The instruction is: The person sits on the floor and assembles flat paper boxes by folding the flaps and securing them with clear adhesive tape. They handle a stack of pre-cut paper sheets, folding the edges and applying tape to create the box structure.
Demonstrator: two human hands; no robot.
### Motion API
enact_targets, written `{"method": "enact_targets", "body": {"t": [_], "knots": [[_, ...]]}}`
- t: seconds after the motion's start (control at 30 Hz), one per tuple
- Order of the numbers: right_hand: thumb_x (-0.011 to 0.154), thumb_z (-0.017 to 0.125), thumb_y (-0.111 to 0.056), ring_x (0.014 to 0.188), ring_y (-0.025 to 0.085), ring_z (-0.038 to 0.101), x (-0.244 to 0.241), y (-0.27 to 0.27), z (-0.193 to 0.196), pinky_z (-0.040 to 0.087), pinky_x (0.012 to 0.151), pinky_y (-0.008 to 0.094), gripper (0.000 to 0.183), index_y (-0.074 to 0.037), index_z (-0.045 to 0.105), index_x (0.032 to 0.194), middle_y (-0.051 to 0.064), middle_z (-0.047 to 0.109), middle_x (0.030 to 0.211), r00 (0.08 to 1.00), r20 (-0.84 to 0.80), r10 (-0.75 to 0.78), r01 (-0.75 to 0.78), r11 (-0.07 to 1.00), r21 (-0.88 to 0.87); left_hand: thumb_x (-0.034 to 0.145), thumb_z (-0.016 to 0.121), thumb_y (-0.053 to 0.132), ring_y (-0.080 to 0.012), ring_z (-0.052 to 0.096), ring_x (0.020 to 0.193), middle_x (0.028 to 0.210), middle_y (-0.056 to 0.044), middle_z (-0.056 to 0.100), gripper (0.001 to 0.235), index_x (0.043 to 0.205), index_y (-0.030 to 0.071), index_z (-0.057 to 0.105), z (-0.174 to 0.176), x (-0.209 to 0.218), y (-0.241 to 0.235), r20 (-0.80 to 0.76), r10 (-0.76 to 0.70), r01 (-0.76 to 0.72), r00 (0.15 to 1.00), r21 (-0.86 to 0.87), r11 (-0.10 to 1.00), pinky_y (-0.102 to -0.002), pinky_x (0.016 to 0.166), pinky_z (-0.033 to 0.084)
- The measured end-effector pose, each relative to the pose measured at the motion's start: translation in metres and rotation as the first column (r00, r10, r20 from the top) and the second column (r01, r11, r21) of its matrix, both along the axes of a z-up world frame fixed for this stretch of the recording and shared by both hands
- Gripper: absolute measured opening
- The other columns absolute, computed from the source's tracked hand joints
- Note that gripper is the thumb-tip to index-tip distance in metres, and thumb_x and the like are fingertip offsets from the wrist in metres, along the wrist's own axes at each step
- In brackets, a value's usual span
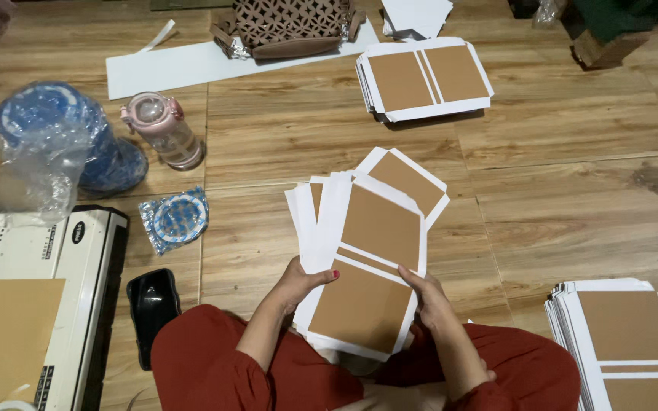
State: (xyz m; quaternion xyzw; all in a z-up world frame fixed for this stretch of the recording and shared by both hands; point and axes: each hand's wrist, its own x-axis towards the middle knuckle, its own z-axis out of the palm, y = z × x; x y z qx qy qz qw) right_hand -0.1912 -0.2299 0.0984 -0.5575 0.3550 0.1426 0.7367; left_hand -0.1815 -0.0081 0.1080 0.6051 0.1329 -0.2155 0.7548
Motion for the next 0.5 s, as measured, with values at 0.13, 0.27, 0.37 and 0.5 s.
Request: {"method": "enact_targets", "body": {"t": [0.13,0.27,0.37,0.5], "knots": [[0.07,0.073,-0.009,0.073,0.018,0.065,0.005,-0.017,-0.007,0.054,0.068,0.036,0.03,-0.01,0.058,0.096,0.004,0.065,0.081,0.955,0.294,-0.022,0.01,0.999,0.042,0.057,0.081,0.0,-0.0138,0.056,0.075,0.08,-0.007,0.065,0.035,0.089,0.005,0.065,0.028,-0.007,0.023,0.081,0.039,-0.034,0.996,-0.06,0.998,-0.026,0.068,0.05],[0.064,0.076,-0.003,0.069,0.015,0.063,0.028,-0.029,0.018,0.053,0.068,0.034,0.033,-0.01,0.06,0.092,0.003,0.065,0.076,0.87,0.463,0.171,-0.126,0.984,-0.128,0.052,0.083,0.004,-0.0156,0.06,0.072,0.08,-0.009,0.065,0.047,0.093,0.006,0.06,0.037,0.004,0.024,0.137,0.244,-0.221,0.96,-0.162,0.962,-0.03,0.064,0.055],[0.056,0.08,-0.001,0.063,0.015,0.063,0.029,-0.014,0.071,0.054,0.06,0.032,0.037,-0.007,0.061,0.087,0.005,0.065,0.071,0.799,0.479,0.362,-0.236,0.923,-0.303,0.053,0.085,0.011,-0.0151,0.059,0.073,0.082,-0.006,0.06,0.055,0.099,0.006,0.054,0.034,-0.005,0.009,0.078,0.487,-0.46,0.87,-0.228,0.858,-0.031,0.067,0.056],[0.054,0.084,-0.005,0.063,0.009,0.055,0.023,0.022,0.161,0.05,0.06,0.027,0.037,-0.008,0.065,0.086,0.003,0.066,0.064,0.59,0.478,0.651,-0.23,0.703,-0.673,0.07,0.075,0.034,-0.015,0.049,0.098,0.106,-0.003,0.05,0.063,0.118,0.011,0.042,0.035,-0.013,-0.004,-0.022,0.566,-0.556,0.824,-0.227,0.8,-0.038,0.087,0.048]]}}
